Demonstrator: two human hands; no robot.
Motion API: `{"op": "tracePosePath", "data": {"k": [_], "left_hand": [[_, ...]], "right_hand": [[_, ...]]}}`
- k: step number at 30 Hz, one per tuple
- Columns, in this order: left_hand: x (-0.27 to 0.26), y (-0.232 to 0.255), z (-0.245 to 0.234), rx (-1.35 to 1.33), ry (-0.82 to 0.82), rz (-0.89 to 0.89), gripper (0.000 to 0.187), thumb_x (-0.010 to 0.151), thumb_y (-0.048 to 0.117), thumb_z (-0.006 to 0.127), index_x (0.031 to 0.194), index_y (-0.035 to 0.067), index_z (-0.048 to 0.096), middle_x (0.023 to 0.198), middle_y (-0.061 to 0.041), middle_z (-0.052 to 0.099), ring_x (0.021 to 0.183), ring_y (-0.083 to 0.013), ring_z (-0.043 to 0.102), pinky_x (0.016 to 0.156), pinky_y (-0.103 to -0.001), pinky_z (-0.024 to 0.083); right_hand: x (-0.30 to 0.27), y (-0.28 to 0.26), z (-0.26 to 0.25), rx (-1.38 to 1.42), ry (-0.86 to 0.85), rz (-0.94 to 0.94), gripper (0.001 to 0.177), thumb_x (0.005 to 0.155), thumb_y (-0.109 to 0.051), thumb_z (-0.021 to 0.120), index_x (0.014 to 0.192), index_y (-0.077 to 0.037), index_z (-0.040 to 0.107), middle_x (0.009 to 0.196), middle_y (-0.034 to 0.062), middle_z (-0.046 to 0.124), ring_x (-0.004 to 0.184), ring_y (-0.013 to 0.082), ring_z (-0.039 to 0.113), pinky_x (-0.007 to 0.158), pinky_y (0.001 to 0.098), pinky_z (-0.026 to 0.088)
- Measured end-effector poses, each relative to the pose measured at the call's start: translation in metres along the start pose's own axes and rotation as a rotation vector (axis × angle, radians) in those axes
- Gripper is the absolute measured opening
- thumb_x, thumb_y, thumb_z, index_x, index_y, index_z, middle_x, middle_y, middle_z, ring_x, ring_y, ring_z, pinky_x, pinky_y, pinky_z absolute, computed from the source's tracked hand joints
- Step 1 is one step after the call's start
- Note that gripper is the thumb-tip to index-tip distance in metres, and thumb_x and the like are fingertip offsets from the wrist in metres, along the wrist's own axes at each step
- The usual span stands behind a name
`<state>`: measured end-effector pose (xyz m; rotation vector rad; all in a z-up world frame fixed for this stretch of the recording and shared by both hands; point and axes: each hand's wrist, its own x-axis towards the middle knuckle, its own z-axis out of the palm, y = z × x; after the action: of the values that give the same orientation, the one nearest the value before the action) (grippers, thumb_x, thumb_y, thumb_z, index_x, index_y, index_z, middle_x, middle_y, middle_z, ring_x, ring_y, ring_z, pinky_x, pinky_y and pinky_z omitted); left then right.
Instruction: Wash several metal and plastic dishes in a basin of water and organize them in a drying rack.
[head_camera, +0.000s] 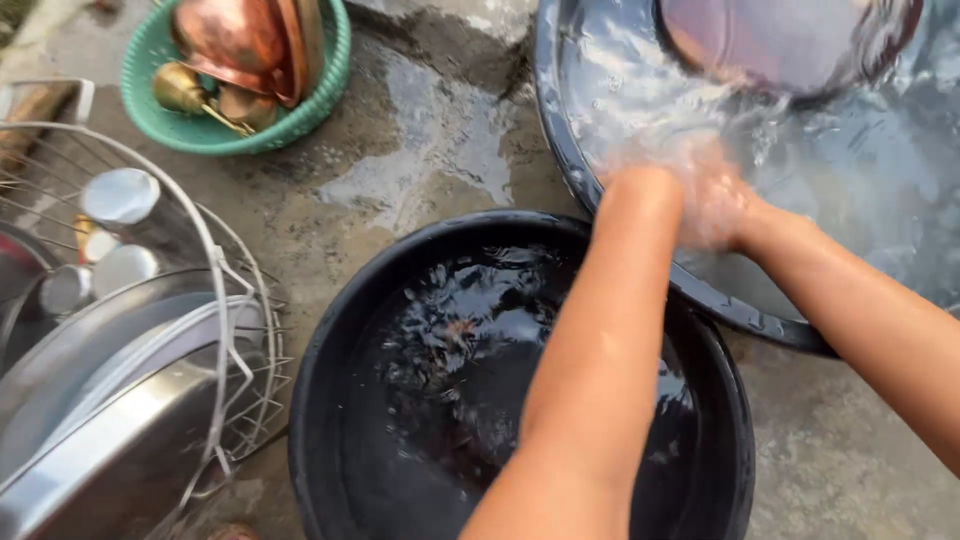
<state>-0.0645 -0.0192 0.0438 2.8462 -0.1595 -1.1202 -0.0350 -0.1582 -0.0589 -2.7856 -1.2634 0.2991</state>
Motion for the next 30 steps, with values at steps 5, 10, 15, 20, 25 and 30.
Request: {"op": "tracePosePath", "data": {"k": [5, 10, 15, 20, 25, 30], "left_hand": [[0.036, 0.008, 0.018, -0.301, 0.071, 0.017, 0.052, 0.081, 0.021, 0.076, 0.131, 0.013, 0.069, 0.145, -0.012, 0.064, 0.134, -0.0295, 0.061, 0.109, -0.043, 0.049], [0.104, 0.003, 0.041, -0.434, 0.196, -0.065, 0.047, 0.083, 0.019, 0.075, 0.129, 0.013, 0.072, 0.143, -0.014, 0.065, 0.133, -0.0323, 0.062, 0.107, -0.044, 0.052], [0.129, 0.001, 0.037, -0.45, 0.166, -0.084, 0.044, 0.088, 0.021, 0.067, 0.132, 0.015, 0.07, 0.145, -0.014, 0.062, 0.135, -0.0361, 0.059, 0.109, -0.055, 0.047], [0.133, 0.009, 0.031, -0.392, -0.022, 0.041, 0.048, 0.087, 0.02, 0.063, 0.135, 0.016, 0.068, 0.146, -0.014, 0.061, 0.136, -0.0367, 0.059, 0.111, -0.064, 0.041], [0.146, -0.007, 0.03, -0.657, 0.058, -0.029, 0.046, 0.087, 0.034, 0.064, 0.126, 0.012, 0.076, 0.138, -0.016, 0.067, 0.13, -0.0365, 0.064, 0.107, -0.05, 0.049], [0.15, 0.006, 0.042, -0.46, 0.072, -0.08, 0.043, 0.083, 0.038, 0.065, 0.12, 0.02, 0.077, 0.131, -0.006, 0.073, 0.125, -0.0242, 0.07, 0.101, -0.043, 0.056]], "right_hand": [[-0.017, 0.041, 0.023, 0.357, -0.254, 0.457, 0.076, 0.082, -0.047, 0.068, 0.145, -0.008, 0.052, 0.138, 0.0212, 0.059, 0.127, 0.0388, 0.059, 0.1, 0.0523, 0.057], [-0.042, 0.071, -0.016, 0.743, -0.455, 0.628, 0.105, 0.072, -0.067, 0.076, 0.157, -0.016, 0.042, 0.162, 0.0081, 0.039, 0.138, 0.0339, 0.049, 0.09, 0.0565, 0.058], [-0.035, 0.101, 0.052, -0.086, -0.419, 0.662, 0.087, 0.081, -0.075, 0.073, 0.118, 0.004, 0.08, 0.13, 0.0273, 0.074, 0.123, 0.0396, 0.07, 0.102, 0.0439, 0.055], [-0.023, 0.025, -0.02, 0.041, -0.162, 0.525, 0.057, 0.081, -0.046, 0.083, 0.092, 0.009, 0.072, 0.101, 0.0313, 0.074, 0.095, 0.0398, 0.073, 0.086, 0.0463, 0.059], [-0.025, 0.005, -0.019, 1.168, 0.333, 0.503, 0.045, 0.106, -0.038, 0.061, 0.1, 0.006, 0.071, 0.109, 0.0232, 0.071, 0.098, 0.03, 0.071, 0.09, 0.0461, 0.054], [-0.056, 0.062, 0.059, 0.43, -0.433, 0.539, 0.044, 0.093, -0.042, 0.063, 0.114, -0.005, 0.073, 0.107, 0.0216, 0.074, 0.095, 0.0319, 0.068, 0.086, 0.0486, 0.052]]}}
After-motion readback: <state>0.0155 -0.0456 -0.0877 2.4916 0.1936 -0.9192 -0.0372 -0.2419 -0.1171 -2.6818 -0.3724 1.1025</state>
